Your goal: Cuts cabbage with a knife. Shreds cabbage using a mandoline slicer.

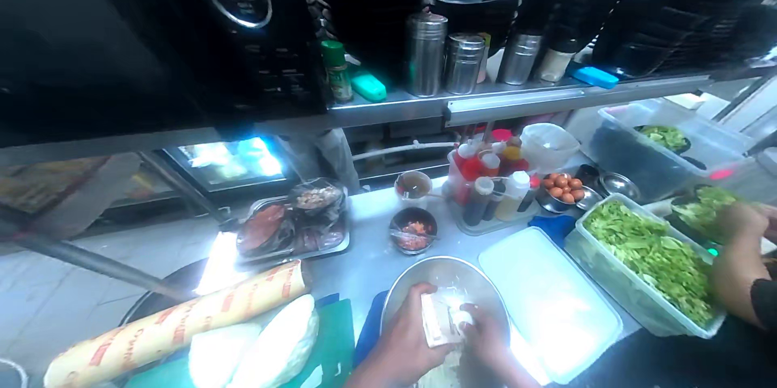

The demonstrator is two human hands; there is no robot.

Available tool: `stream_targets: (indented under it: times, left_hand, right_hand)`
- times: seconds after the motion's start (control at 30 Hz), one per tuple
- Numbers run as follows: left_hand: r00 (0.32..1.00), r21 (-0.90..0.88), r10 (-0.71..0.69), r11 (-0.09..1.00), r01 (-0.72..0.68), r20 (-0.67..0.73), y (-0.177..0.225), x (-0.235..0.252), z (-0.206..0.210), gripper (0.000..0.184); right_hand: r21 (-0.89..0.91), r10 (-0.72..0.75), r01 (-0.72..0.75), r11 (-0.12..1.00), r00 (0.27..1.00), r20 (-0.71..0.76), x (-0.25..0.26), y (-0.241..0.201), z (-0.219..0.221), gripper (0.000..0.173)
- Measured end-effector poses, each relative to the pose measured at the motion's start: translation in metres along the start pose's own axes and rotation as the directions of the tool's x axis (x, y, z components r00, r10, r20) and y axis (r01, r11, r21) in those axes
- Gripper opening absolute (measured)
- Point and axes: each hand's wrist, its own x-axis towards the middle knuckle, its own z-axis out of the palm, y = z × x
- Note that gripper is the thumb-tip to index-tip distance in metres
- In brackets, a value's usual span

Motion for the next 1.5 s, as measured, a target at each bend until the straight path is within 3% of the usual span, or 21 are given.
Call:
stream_targets:
  times: [0.13, 0.3, 0.4, 0.47, 0.57, 0.63, 0.73, 0.83, 0.9, 1.03, 1.17, 1.33, 1.5]
  left_hand:
    - [1.000, -0.001, -0.022, 1.000, 0.022, -0.020, 0.002, 0.000, 0.003, 0.107]
    - [1.000, 0.004, -0.008, 1.000, 0.008, -0.001, 0.002, 0.001, 0.000, 0.108]
    - [1.000, 0.001, -0.023, 1.000, 0.023, -0.021, 0.002, 0.003, 0.002, 0.108]
    - [1.000, -0.017, -0.012, 1.000, 0.011, -0.027, 0.001, 0.003, 0.003, 0.108]
    - [0.999, -0.024, 0.023, 0.999, -0.024, -0.029, -0.002, 0.002, 0.001, 0.108]
    - [0.999, -0.019, 0.030, 0.999, -0.031, -0.041, -0.002, 0.002, 0.001, 0.107]
    - [0.999, -0.012, -0.004, 1.000, 0.003, -0.044, 0.000, -0.002, 0.004, 0.107]
    - [0.998, -0.001, -0.032, 0.999, 0.032, -0.061, 0.001, 0.000, 0.006, 0.108]
    - [0.997, 0.008, -0.049, 0.999, 0.049, -0.053, 0.001, -0.003, 0.007, 0.108]
    - [0.998, -0.019, -0.039, 0.999, 0.038, -0.043, -0.001, -0.005, 0.005, 0.108]
    - [0.997, 0.011, -0.054, 0.998, 0.055, -0.064, -0.001, -0.004, 0.006, 0.107]
    - [0.998, 0.017, -0.029, 0.999, 0.030, -0.059, -0.001, -0.005, 0.005, 0.107]
    - [0.997, 0.008, -0.051, 0.999, 0.052, -0.064, 0.003, -0.006, 0.006, 0.107]
  right_hand:
    - [0.168, -0.125, 0.130, 0.977, 0.991, -0.042, -0.022, -0.062, -0.016, 0.039]
    - [-0.009, -0.016, 0.016, 1.000, 1.000, -0.013, 0.000, -0.008, 0.002, 0.043]
    - [0.093, -0.112, 0.116, 0.989, 0.992, -0.056, -0.014, -0.054, -0.013, 0.040]
    - [0.110, -0.154, 0.162, 0.981, 0.985, -0.081, -0.016, -0.061, -0.012, 0.039]
    - [-0.038, -0.017, 0.017, 0.999, 1.000, 0.004, 0.007, -0.007, 0.002, 0.042]
    - [-0.063, 0.030, -0.027, 0.998, 0.999, 0.035, 0.014, 0.003, 0.001, 0.044]
    - [0.058, 0.020, -0.020, 0.998, 1.000, 0.005, 0.001, -0.027, -0.005, 0.049]
    - [0.172, -0.086, 0.099, 0.980, 0.993, -0.083, -0.016, -0.062, -0.014, 0.042]
    - [0.161, -0.114, 0.130, 0.978, 0.988, -0.109, -0.018, -0.054, -0.010, 0.040]
    - [-0.029, -0.016, 0.014, 0.999, 0.997, -0.079, -0.001, 0.001, 0.002, 0.041]
    - [0.117, -0.129, 0.136, 0.984, 0.989, -0.067, -0.022, -0.052, -0.017, 0.036]
    - [-0.022, -0.010, 0.010, 1.000, 0.999, -0.037, 0.001, 0.001, -0.002, 0.038]
    - [0.147, -0.135, 0.150, 0.978, 0.985, -0.104, -0.025, -0.057, -0.014, 0.035]
